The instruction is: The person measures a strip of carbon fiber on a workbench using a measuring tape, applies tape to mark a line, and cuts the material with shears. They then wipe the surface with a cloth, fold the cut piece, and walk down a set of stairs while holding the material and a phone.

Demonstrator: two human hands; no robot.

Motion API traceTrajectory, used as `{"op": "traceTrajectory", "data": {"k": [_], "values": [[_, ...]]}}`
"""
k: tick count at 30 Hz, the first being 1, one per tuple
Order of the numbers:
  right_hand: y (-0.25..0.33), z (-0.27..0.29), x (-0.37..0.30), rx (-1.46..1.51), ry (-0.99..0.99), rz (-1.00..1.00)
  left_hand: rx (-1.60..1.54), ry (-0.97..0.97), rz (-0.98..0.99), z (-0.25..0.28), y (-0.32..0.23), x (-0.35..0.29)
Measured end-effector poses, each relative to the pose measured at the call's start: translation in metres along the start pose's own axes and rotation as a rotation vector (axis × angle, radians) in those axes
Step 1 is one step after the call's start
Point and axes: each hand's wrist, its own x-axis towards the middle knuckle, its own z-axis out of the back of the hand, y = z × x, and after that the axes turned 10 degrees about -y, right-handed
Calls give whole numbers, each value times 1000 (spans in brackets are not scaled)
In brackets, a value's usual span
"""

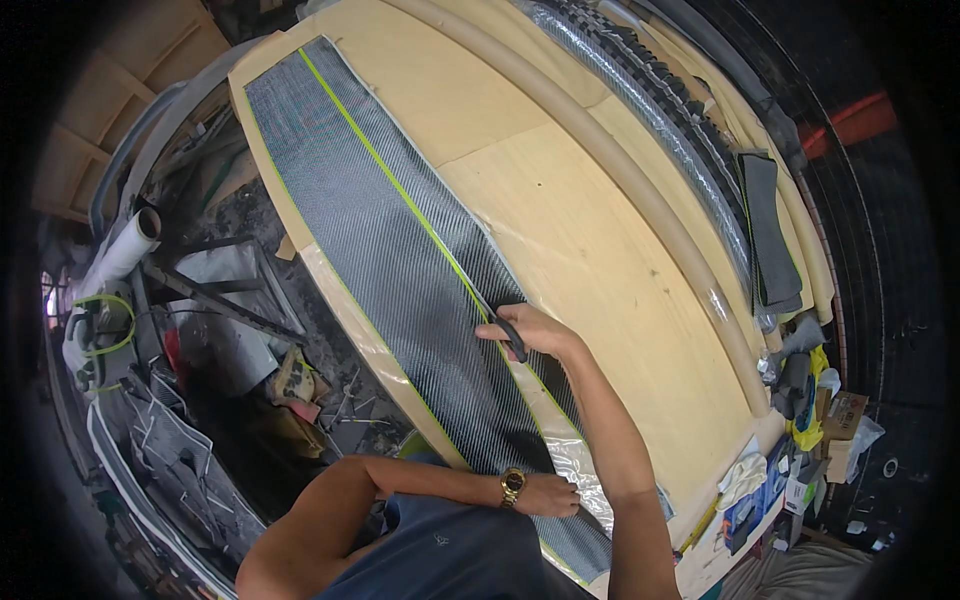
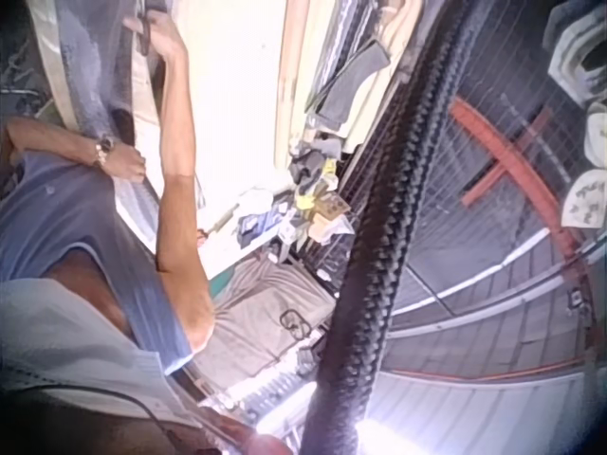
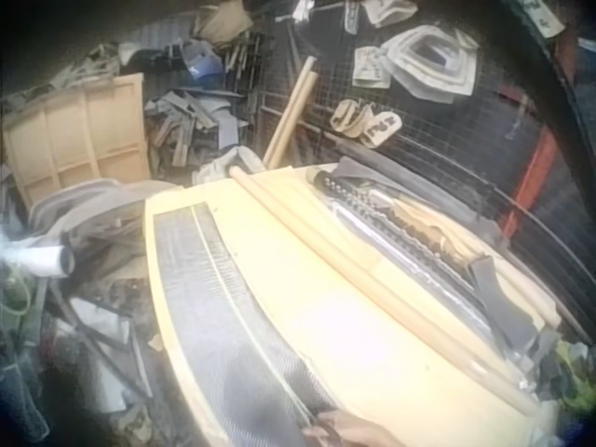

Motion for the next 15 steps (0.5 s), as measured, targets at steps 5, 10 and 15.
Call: {"op": "traceTrajectory", "data": {"k": [5,10,15], "values": [[17,-2,14,-20,-22,-37,-22,-26,-19,-4,1,-2],[30,-6,17,-53,-59,-49,-7,-11,-37,-4,1,-1],[21,2,13,-75,49,-57,3,62,2,1,1,4]]}}
